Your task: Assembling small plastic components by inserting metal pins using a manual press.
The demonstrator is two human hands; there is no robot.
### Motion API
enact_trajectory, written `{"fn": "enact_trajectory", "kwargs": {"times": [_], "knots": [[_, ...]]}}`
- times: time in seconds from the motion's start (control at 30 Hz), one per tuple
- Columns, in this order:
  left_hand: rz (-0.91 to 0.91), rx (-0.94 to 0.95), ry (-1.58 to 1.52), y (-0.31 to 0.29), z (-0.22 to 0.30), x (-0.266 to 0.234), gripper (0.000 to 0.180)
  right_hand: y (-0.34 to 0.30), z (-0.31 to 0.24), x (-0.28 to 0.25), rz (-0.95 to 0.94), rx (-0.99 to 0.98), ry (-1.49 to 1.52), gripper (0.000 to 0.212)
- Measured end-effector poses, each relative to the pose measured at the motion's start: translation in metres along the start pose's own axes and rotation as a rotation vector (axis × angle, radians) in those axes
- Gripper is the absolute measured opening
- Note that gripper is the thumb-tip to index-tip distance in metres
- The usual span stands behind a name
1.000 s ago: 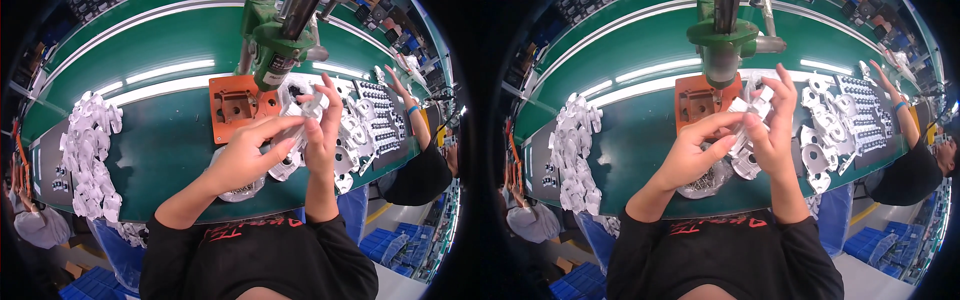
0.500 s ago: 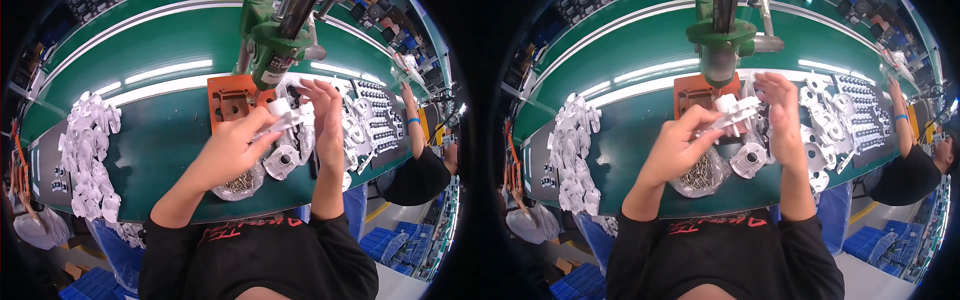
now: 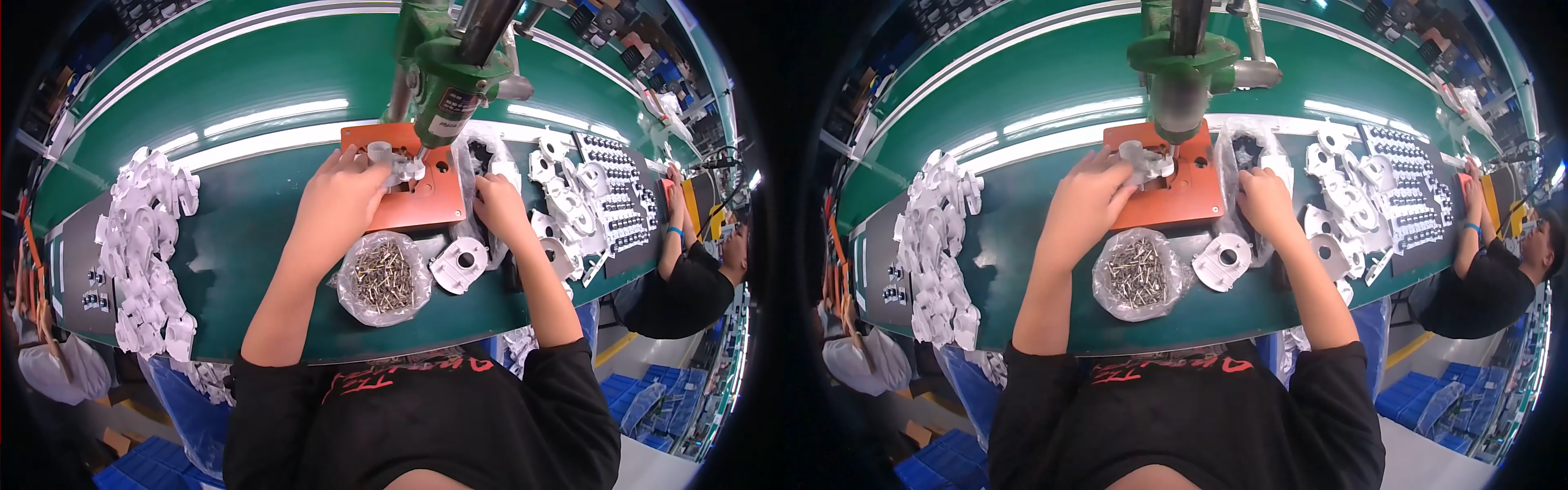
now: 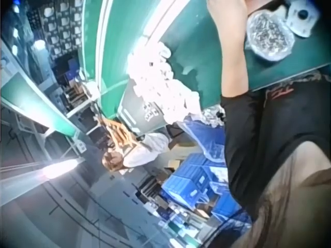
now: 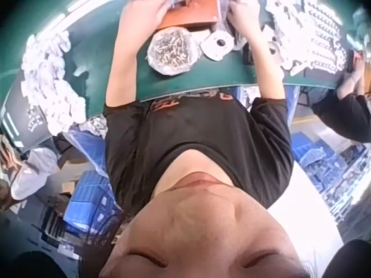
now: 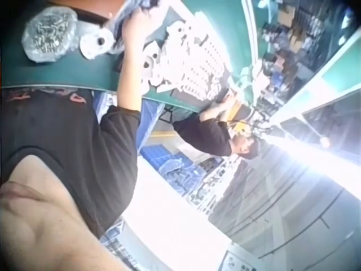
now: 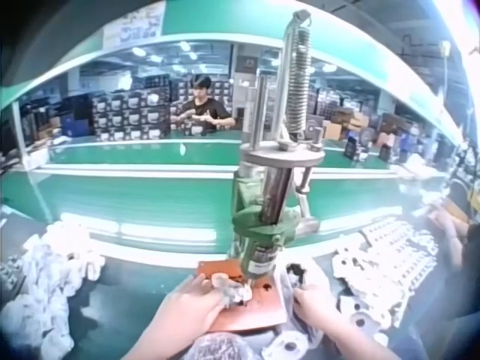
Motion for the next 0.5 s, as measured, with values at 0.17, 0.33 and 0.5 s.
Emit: {"fn": "enact_trajectory", "kwargs": {"times": [0.17,0.33,0.5], "knots": [[0.119,0.189,0.121,-0.010,0.008,0.023,0.012,0.004,0.002,0.005,0.019,0.033,0.102,0.011],[0.020,0.121,0.054,-0.006,-0.001,0.030,0.015,0.003,0.008,-0.001,0.063,0.068,0.228,0.013],[0.085,0.166,0.072,-0.003,-0.003,0.021,0.018,0.004,0.012,-0.007,0.039,0.171,0.346,0.012]]}}
Point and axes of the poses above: each hand's wrist, its own y-axis towards the middle knuckle, its own x-axis out of the palm, z = x × y, the point moved 9 cm from there along y, towards the middle knuckle, and after that the axes turned 13 degrees about z, right-handed, at the moved point
